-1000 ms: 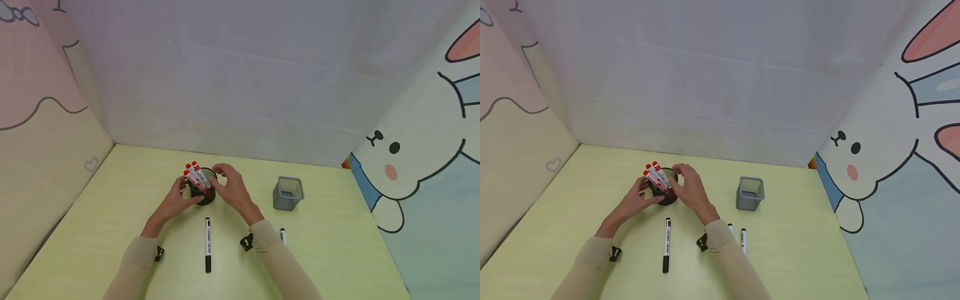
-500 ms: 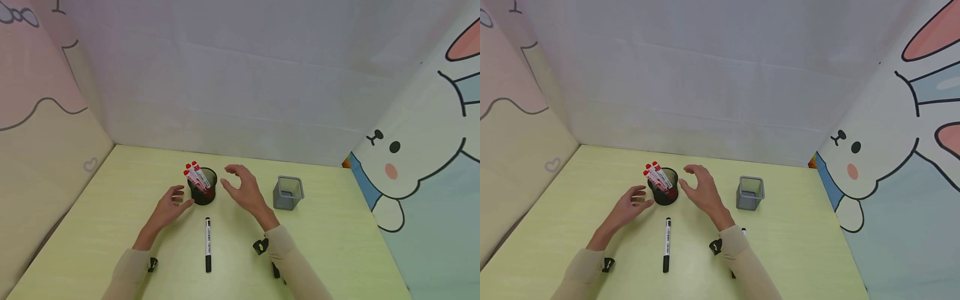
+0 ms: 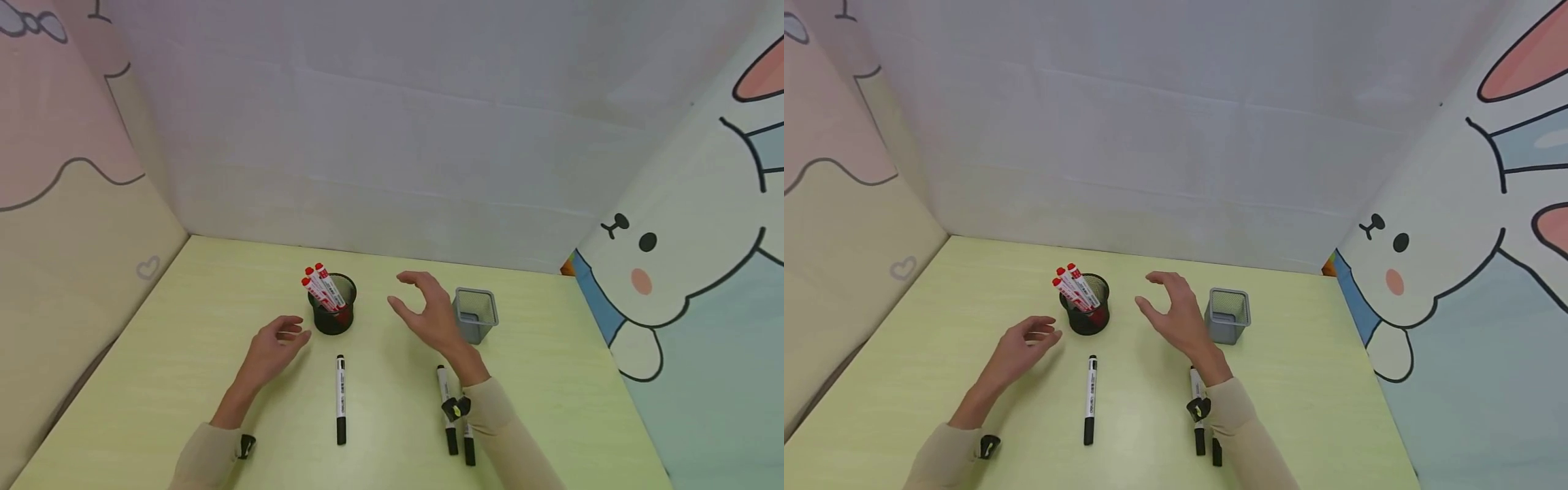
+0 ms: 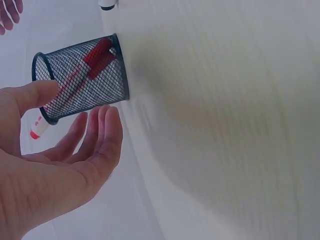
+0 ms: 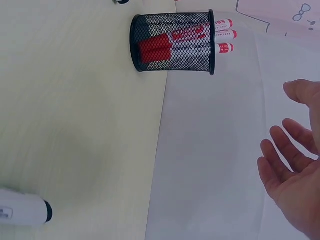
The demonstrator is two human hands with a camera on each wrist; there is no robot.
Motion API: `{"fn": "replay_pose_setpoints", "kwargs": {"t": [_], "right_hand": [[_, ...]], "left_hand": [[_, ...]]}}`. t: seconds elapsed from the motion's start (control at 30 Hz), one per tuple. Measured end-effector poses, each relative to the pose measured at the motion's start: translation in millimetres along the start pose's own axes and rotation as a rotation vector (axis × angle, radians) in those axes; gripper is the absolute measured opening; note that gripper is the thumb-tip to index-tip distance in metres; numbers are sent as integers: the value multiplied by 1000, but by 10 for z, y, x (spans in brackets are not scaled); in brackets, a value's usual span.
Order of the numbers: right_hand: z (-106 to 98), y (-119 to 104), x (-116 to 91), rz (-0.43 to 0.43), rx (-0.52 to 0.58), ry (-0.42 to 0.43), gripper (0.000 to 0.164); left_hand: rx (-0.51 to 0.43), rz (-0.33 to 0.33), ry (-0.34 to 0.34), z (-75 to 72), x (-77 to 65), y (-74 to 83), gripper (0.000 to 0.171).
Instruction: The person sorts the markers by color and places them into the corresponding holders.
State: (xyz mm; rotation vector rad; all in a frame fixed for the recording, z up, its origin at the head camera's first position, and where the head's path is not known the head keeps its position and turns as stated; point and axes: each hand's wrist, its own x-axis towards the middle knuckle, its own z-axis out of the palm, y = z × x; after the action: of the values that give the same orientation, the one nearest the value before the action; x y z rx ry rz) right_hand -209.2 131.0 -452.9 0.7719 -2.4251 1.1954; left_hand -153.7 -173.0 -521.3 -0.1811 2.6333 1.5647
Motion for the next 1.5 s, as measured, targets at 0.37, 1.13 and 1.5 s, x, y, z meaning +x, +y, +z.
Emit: {"fn": "replay_pose_setpoints", "kwargs": {"t": [0.37,1.13,1.5], "right_hand": [[-224,96,-134,27,-13,-24,47],[-752,395,-354,127,-59,-7,62],[-967,551,-470,296,-55,-33,71]], "left_hand": [[24,72,25,58,-182,175,36],[94,62,53,394,-466,355,31],[150,7,40,546,-561,371,38]]}}
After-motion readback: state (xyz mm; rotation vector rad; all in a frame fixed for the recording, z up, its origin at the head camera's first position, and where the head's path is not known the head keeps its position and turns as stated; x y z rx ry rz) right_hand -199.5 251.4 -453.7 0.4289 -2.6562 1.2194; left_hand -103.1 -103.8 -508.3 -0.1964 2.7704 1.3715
